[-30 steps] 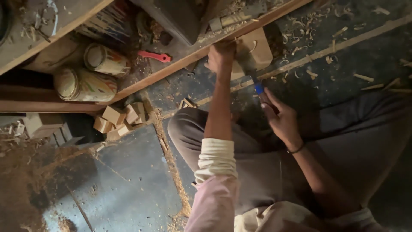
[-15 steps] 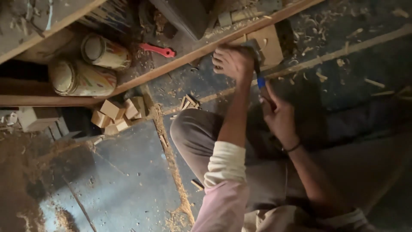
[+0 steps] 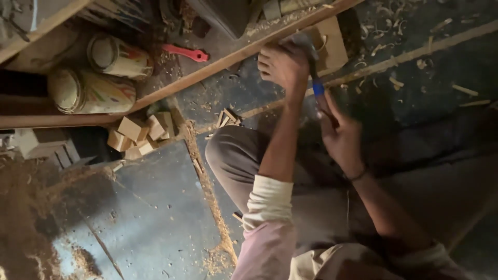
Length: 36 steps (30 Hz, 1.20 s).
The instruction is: The person carves small wooden pegs by hand using a chisel and a wooden block as a work surface.
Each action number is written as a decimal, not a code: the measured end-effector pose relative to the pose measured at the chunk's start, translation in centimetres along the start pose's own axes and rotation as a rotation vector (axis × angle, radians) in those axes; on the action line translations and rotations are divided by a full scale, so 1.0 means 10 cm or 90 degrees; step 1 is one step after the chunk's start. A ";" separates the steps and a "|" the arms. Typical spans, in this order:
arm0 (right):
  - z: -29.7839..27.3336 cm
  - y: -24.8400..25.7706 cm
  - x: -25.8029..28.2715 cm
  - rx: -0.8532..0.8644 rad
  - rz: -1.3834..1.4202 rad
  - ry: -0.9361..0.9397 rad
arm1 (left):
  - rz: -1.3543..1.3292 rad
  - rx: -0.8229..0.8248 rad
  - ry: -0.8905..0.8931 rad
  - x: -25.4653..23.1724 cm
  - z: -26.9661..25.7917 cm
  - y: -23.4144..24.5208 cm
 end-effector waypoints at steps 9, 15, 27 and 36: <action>-0.48 0.62 -0.18 -0.076 -0.015 -0.105 | 0.024 -0.014 -0.226 -0.29 -0.08 0.44; -0.55 0.64 -0.11 -0.056 0.056 -0.048 | -0.218 0.076 -0.257 -0.29 -0.17 0.71; -0.22 0.81 -0.54 0.015 -0.280 -0.230 | -0.631 0.212 -0.439 -0.89 -1.63 2.96; -0.31 1.19 0.02 -0.054 -0.144 0.042 | -0.877 0.518 -0.402 -1.20 -2.28 2.97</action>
Point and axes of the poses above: each hand's wrist, its own z-axis towards the middle knuckle, its own y-axis out of the back of the hand, x = y × z, the point moved 7 cm from there along z, towards the middle knuckle, and after that the axes turned 7 degrees about z, right-handed, at the moved point
